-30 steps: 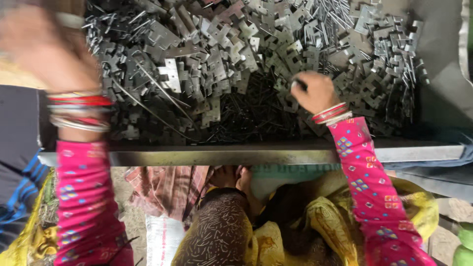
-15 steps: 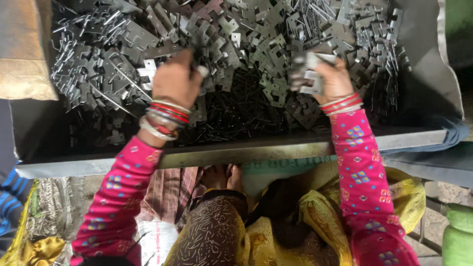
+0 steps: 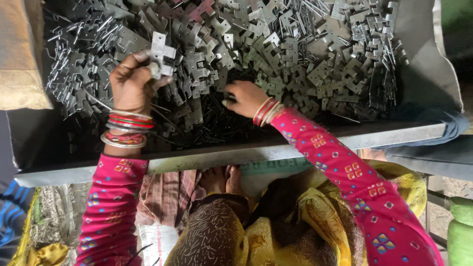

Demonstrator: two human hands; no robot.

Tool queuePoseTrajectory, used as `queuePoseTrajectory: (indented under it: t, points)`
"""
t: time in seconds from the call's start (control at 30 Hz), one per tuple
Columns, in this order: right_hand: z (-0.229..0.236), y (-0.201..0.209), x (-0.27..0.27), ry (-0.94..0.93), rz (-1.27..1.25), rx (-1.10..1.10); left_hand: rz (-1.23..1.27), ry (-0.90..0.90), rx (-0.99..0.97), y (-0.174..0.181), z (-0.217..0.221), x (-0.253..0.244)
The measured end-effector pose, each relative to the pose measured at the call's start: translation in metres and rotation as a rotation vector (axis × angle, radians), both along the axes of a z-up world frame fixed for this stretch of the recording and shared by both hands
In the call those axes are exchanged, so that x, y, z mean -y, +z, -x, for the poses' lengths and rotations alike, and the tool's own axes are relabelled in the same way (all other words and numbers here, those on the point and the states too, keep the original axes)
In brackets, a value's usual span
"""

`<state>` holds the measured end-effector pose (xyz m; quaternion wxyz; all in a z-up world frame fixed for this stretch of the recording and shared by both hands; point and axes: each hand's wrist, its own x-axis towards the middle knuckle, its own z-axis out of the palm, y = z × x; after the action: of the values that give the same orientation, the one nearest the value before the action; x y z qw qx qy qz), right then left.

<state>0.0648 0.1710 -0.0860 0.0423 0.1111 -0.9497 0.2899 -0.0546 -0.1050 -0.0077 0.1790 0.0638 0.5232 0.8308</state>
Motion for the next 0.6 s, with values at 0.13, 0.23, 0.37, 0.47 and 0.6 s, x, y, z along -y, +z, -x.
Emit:
queuePoseTrajectory:
  t: [0.13,0.23,0.37,0.47,0.6]
  points:
    - [0.0,0.04,-0.033,-0.341,0.878,0.367,-0.099,-0.054,0.098,0.004,-0.002,0.011]
    - [-0.005,0.067,-0.061,-0.501,1.408,0.309,-0.032,-0.091,0.055,0.004,-0.003,0.005]
    - [-0.015,0.072,-0.057,-0.467,1.668,0.524,0.075,-0.158,-0.072,0.002,-0.03,-0.022]
    - [-0.019,0.061,-0.007,-0.455,1.72,0.478,0.465,-0.145,-0.705,0.003,-0.073,-0.048]
    - [-0.027,0.045,0.053,-0.282,1.397,0.187,0.879,-0.209,-0.717,0.003,-0.1,-0.065]
